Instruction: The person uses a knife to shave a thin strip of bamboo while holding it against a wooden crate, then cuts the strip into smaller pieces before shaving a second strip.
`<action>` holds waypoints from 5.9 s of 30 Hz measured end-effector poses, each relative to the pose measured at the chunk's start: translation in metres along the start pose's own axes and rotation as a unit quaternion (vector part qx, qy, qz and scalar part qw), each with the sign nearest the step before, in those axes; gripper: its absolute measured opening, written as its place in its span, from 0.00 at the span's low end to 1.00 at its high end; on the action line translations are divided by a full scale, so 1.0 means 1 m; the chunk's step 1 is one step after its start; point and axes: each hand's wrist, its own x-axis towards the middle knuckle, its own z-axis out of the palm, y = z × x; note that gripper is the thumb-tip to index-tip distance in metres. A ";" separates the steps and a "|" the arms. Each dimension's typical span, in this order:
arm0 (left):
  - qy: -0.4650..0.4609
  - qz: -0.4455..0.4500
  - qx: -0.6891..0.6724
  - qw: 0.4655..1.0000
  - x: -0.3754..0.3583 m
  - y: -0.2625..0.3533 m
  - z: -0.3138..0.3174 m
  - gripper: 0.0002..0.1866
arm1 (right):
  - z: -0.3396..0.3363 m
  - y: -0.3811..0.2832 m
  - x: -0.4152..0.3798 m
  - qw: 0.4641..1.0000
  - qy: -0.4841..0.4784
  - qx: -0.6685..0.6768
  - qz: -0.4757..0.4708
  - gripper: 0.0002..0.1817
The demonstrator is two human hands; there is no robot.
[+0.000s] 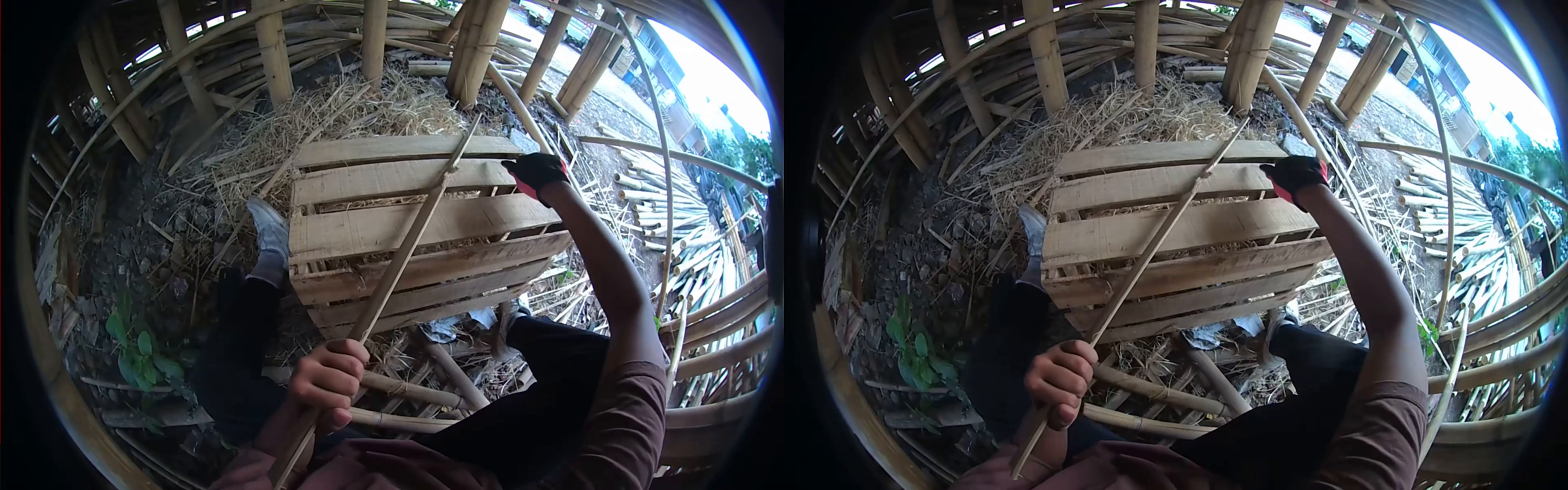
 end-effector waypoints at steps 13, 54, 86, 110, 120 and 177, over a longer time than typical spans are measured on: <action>0.229 -0.034 -0.065 0.971 -0.019 -0.017 0.003 0.28 | -0.087 -0.166 -0.168 0.897 0.025 0.249 -0.363 0.15; 0.195 -0.023 -0.089 0.977 -0.016 -0.014 -0.010 0.30 | -0.075 -0.115 -0.066 0.989 0.027 0.016 -0.147 0.34; 0.103 -0.027 -0.037 0.994 -0.033 0.005 -0.020 0.29 | -0.106 -0.172 -0.176 0.929 -0.037 0.266 -0.256 0.28; -0.020 0.012 -0.068 0.997 -0.019 0.005 -0.012 0.29 | -0.050 -0.156 -0.152 0.954 0.091 0.155 -0.238 0.20; -0.003 -0.030 -0.060 0.998 -0.025 0.000 -0.016 0.26 | -0.089 -0.156 -0.163 0.963 0.001 0.163 -0.215 0.25; 0.246 -0.042 -0.068 0.966 -0.031 -0.001 0.006 0.30 | -0.115 -0.159 -0.174 0.916 -0.087 0.212 -0.329 0.20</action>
